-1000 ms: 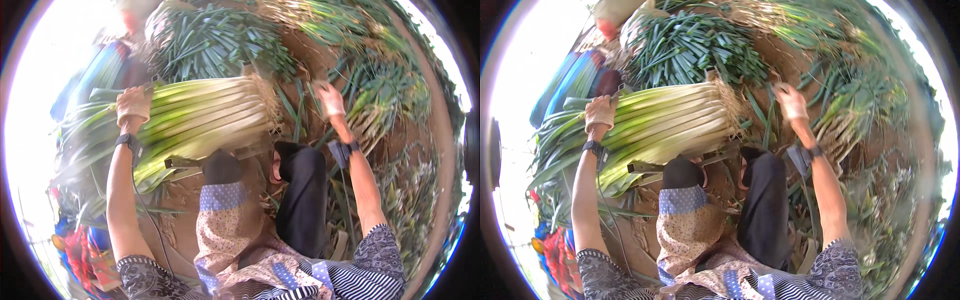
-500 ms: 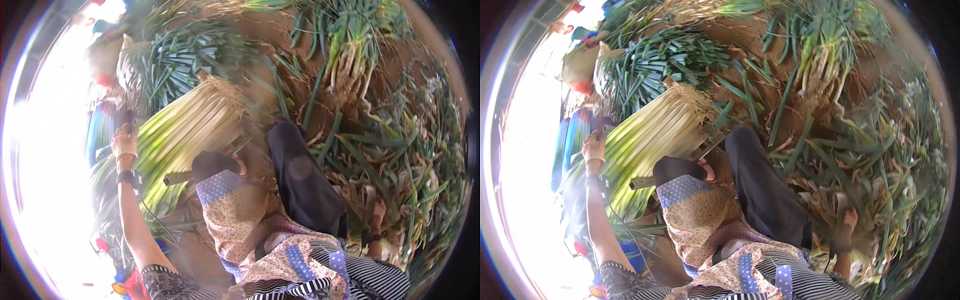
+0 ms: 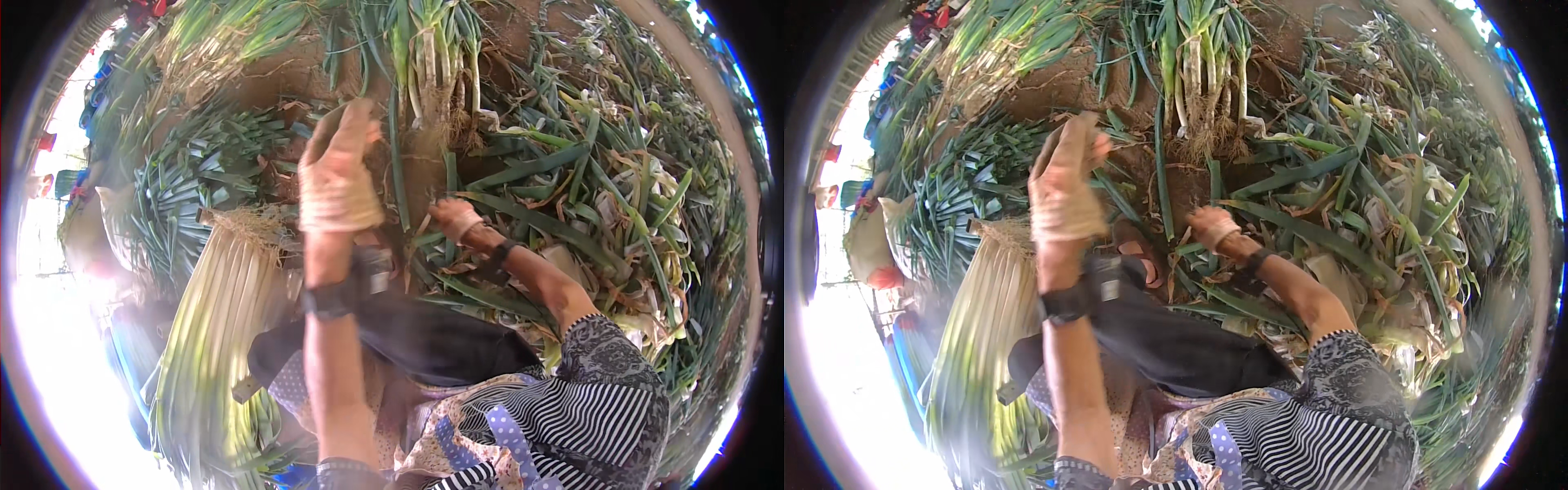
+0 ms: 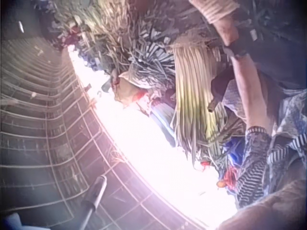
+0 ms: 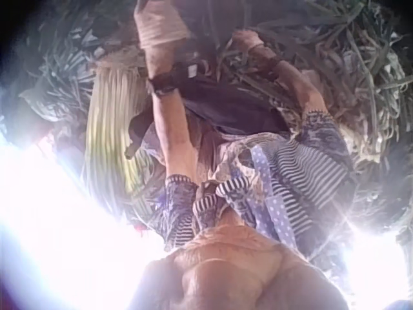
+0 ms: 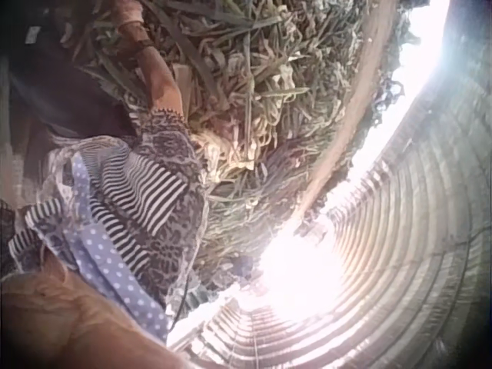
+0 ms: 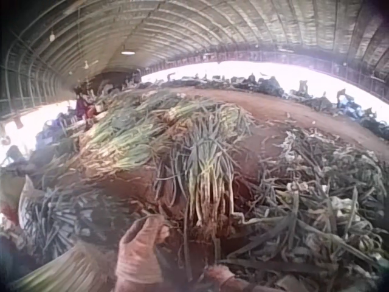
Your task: Sorting and bundling large green onions using a metal frame holder.
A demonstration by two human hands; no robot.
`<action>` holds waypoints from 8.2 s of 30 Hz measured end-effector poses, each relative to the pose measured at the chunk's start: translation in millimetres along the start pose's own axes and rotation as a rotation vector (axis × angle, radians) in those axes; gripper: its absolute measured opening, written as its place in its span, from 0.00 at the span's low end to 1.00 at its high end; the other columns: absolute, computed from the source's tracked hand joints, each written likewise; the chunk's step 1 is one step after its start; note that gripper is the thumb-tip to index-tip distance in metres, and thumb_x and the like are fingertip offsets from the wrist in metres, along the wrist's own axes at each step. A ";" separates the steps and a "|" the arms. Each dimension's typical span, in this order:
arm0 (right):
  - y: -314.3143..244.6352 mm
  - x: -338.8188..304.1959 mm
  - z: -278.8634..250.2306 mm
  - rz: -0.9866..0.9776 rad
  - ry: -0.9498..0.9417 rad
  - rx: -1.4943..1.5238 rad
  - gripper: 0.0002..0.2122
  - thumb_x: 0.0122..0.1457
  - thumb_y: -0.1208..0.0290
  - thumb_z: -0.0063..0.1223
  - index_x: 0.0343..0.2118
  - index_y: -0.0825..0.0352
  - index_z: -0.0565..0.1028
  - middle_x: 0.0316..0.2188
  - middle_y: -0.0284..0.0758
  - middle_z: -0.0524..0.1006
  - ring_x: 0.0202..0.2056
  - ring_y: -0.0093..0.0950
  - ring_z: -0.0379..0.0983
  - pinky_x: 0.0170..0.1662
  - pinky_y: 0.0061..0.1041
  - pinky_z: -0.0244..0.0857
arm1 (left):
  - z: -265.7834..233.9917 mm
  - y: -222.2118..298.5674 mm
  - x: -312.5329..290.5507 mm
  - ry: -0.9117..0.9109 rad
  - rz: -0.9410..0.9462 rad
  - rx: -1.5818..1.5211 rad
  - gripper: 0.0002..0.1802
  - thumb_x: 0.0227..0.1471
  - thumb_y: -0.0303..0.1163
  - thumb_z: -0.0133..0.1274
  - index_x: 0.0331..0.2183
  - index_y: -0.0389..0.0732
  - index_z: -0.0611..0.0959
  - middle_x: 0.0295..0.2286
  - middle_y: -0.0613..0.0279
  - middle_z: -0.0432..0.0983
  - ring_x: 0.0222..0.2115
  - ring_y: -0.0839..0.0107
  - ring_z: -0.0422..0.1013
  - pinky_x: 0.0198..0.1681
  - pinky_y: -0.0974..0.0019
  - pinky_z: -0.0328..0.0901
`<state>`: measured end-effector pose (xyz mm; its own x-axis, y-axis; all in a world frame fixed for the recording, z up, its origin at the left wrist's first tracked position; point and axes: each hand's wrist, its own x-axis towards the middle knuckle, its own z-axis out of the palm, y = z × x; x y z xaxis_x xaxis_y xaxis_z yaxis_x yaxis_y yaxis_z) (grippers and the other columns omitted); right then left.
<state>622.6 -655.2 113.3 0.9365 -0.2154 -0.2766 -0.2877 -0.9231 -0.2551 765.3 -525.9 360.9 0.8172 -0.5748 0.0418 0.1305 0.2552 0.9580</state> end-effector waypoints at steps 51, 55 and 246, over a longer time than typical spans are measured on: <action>69.0 103.1 -50.0 0.446 0.141 0.633 0.14 0.58 0.64 0.45 0.46 0.59 0.73 0.38 0.41 0.77 0.35 0.37 0.76 0.38 0.35 0.71 | 7.6 -66.1 50.9 0.580 -0.389 -0.660 0.16 0.55 0.44 0.51 0.31 0.40 0.76 0.21 0.63 0.70 0.21 0.69 0.64 0.28 0.65 0.60; 89.7 229.5 -8.7 0.441 0.289 0.427 0.13 0.55 0.68 0.48 0.43 0.63 0.74 0.35 0.46 0.77 0.38 0.43 0.74 0.41 0.40 0.68 | 2.5 -62.8 53.1 0.620 -0.314 -0.625 0.16 0.55 0.43 0.51 0.32 0.38 0.76 0.21 0.63 0.70 0.20 0.71 0.64 0.27 0.67 0.59; 36.8 -87.3 -241.3 -0.324 0.534 -0.198 0.15 0.56 0.73 0.52 0.47 0.59 0.70 0.45 0.38 0.71 0.37 0.25 0.75 0.29 0.13 0.76 | 27.7 -52.0 11.6 0.105 0.023 -0.574 0.29 0.52 0.51 0.53 0.43 0.33 0.75 0.32 0.63 0.75 0.30 0.74 0.70 0.37 0.69 0.66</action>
<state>578.5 -747.2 351.6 0.9550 0.0020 0.2967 0.0204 -0.9981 -0.0587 752.4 -567.3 319.5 0.8710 -0.4912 0.0039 0.3714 0.6637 0.6493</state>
